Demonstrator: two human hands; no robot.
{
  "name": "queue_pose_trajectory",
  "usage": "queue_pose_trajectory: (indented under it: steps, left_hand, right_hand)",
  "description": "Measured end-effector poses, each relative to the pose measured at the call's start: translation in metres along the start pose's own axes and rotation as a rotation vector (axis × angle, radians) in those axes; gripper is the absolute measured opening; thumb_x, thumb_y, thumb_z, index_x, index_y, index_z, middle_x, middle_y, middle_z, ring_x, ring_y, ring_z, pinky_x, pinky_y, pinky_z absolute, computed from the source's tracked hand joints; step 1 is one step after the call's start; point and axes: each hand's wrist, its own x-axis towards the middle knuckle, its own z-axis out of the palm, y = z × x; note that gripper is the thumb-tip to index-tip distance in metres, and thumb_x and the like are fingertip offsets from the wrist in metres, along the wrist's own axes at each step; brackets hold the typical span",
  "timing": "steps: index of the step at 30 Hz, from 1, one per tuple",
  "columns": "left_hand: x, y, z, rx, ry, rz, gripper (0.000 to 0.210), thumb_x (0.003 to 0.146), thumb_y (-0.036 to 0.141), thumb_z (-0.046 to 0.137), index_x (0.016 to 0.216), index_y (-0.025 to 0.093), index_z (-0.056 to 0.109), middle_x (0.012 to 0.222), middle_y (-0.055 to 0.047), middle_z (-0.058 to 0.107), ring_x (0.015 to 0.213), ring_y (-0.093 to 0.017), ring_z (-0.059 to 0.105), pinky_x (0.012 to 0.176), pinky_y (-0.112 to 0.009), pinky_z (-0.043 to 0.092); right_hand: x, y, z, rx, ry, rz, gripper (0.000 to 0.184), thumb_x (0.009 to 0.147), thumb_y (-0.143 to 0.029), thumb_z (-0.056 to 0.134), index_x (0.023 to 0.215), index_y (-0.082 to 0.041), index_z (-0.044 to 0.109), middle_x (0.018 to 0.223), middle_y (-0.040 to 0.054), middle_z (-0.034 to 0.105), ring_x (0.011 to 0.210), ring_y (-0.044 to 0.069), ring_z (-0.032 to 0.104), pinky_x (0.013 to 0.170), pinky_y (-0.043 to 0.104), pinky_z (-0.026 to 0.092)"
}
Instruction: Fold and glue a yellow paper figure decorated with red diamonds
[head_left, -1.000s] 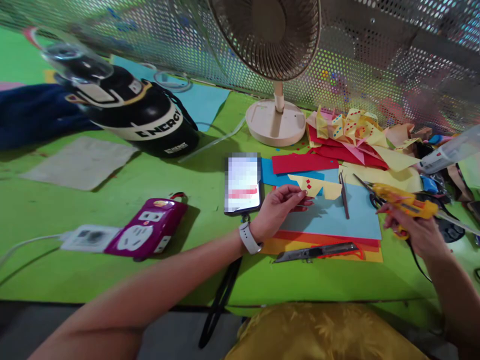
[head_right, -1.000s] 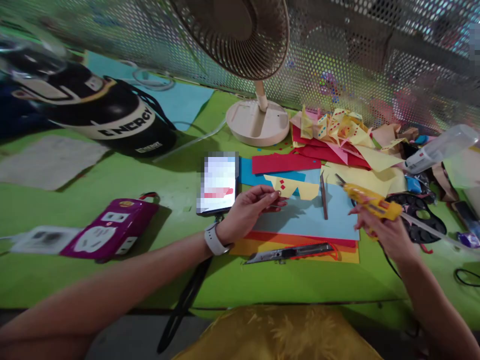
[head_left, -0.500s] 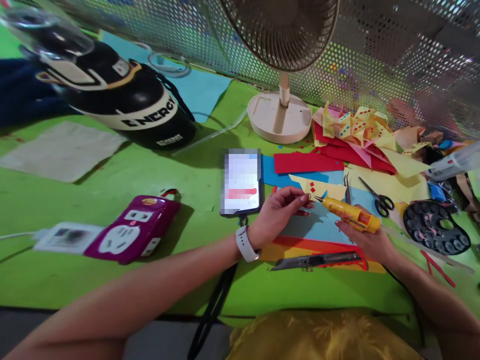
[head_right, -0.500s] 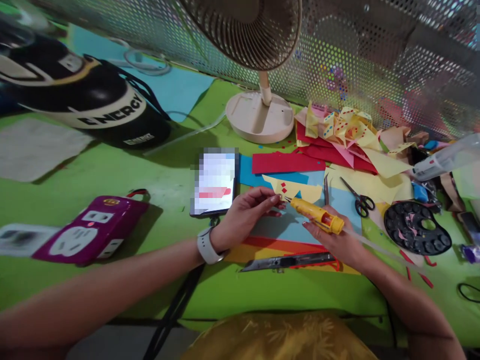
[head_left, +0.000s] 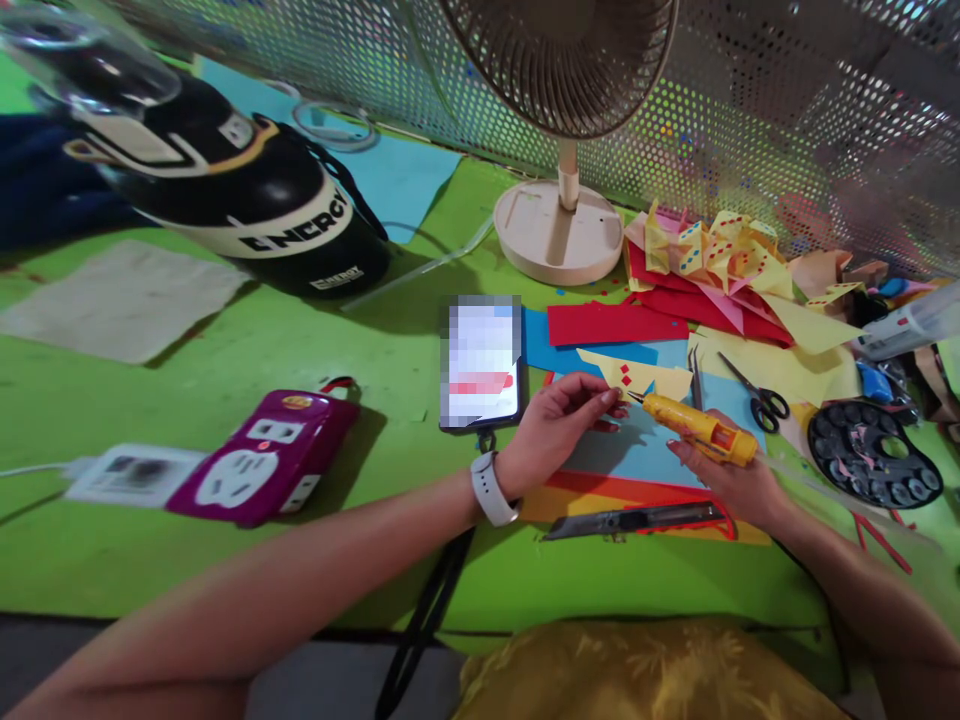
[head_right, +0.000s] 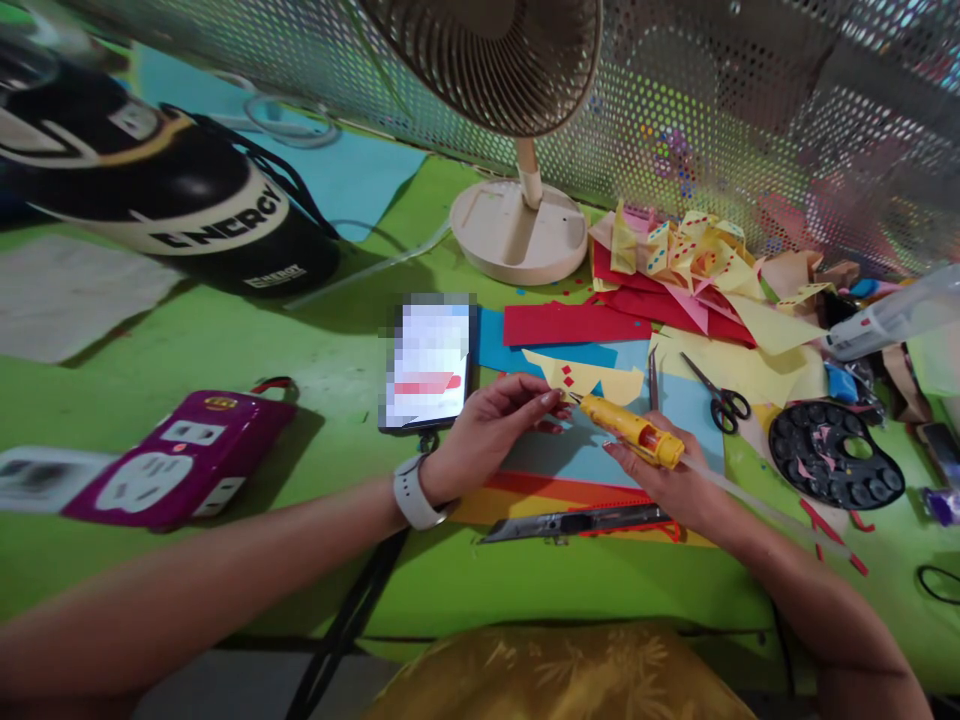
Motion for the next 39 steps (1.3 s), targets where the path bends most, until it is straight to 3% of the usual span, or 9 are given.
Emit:
queue_pose_trajectory:
  steps: [20, 28, 39]
  left_hand:
    - [0.0018, -0.0022, -0.002, 0.064, -0.022, 0.032, 0.014, 0.081, 0.03, 0.071, 0.083, 0.018, 0.064, 0.076, -0.001, 0.073, 0.07, -0.013, 0.07, 0.065, -0.023, 0.058]
    - [0.0012, -0.0018, -0.002, 0.039, -0.021, 0.017, 0.015, 0.079, 0.031, 0.072, 0.083, 0.018, 0.064, 0.075, 0.0, 0.073, 0.069, -0.012, 0.069, 0.065, -0.024, 0.058]
    - [0.0003, 0.0002, -0.0006, 0.046, -0.019, 0.012, 0.018, 0.078, 0.034, 0.073, 0.082, 0.019, 0.063, 0.075, 0.0, 0.073, 0.07, -0.013, 0.07, 0.066, -0.024, 0.058]
  right_hand:
    - [0.0003, -0.0019, 0.0042, -0.024, 0.047, 0.003, 0.028, 0.085, -0.049, 0.063, 0.077, -0.025, 0.054, 0.065, -0.0034, 0.053, 0.055, 0.014, 0.049, 0.05, 0.03, 0.045]
    - [-0.0013, 0.0026, 0.0044, -0.034, 0.046, 0.036, 0.029, 0.085, -0.053, 0.063, 0.079, -0.025, 0.056, 0.07, -0.0017, 0.056, 0.064, 0.017, 0.055, 0.055, 0.031, 0.048]
    - [0.0014, -0.0041, 0.0022, -0.041, 0.053, -0.016, 0.027, 0.085, -0.05, 0.063, 0.08, -0.024, 0.06, 0.072, -0.002, 0.056, 0.058, 0.014, 0.054, 0.054, 0.03, 0.047]
